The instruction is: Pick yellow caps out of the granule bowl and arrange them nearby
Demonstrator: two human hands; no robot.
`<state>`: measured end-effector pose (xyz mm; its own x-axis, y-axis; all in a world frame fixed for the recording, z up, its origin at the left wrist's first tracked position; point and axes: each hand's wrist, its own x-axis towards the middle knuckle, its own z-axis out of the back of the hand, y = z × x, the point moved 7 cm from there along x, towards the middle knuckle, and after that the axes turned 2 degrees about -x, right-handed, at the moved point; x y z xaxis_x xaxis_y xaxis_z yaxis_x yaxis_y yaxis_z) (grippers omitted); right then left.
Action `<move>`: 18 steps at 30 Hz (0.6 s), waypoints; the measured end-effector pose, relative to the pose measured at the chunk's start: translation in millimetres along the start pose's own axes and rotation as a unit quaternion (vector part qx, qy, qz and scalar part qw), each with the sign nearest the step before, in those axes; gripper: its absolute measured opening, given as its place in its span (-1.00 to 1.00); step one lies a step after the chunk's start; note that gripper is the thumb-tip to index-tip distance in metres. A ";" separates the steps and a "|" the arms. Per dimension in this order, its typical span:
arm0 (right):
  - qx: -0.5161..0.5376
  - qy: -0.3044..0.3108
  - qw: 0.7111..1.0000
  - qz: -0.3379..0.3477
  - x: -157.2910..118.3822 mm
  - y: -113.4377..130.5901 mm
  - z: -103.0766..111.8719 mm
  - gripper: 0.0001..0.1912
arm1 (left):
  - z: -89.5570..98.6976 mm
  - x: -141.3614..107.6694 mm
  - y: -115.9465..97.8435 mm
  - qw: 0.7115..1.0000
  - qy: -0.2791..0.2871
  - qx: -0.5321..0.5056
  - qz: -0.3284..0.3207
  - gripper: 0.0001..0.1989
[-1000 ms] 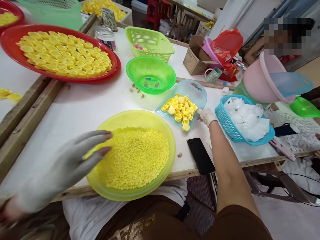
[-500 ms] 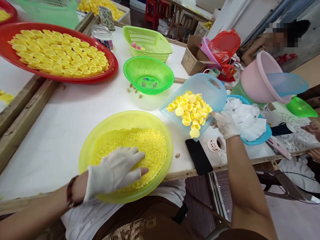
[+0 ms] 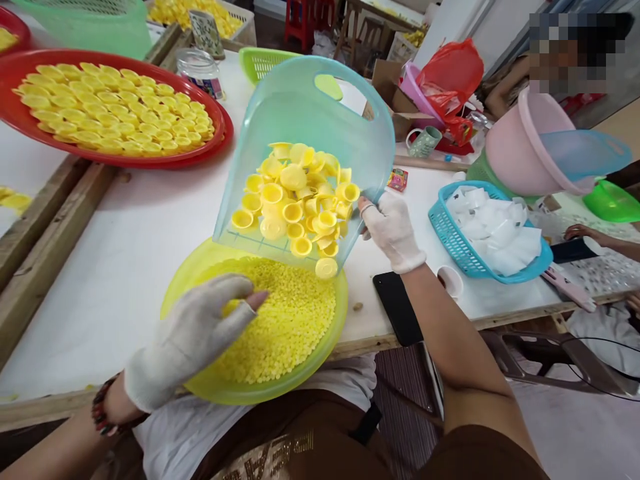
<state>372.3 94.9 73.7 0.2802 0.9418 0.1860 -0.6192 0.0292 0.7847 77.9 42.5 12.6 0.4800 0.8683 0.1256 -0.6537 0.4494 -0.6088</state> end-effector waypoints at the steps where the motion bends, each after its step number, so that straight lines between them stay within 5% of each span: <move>1: 0.003 0.000 1.000 0.013 0.4 4.4 -6.8 -0.83 | 12.8 -2.9 7.0 0.997 -0.072 -0.025 0.011 -0.65; 3: 0.001 -0.007 0.999 0.032 2.0 10.3 -16.5 -0.85 | 30.0 -8.9 23.9 0.979 -0.183 -0.082 0.031 -0.67; 5: -0.002 -0.019 0.998 0.052 4.2 14.2 -22.1 -0.84 | 31.7 -10.5 39.9 0.966 -0.215 -0.134 0.058 -0.51; 9: -0.039 -0.051 0.993 0.095 5.0 22.8 -26.6 -0.80 | 18.7 -5.9 48.4 0.972 -0.156 -0.155 0.082 -0.34; 18: -0.108 -0.212 0.947 0.217 -2.3 53.3 6.0 -0.77 | 18.5 -4.1 42.7 0.981 -0.150 -0.106 0.054 -0.51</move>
<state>343.1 92.3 118.6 0.2055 0.6633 0.7196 -0.8664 -0.2186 0.4489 37.2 62.0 0.6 0.1992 0.9459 0.2563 -0.5393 0.3242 -0.7772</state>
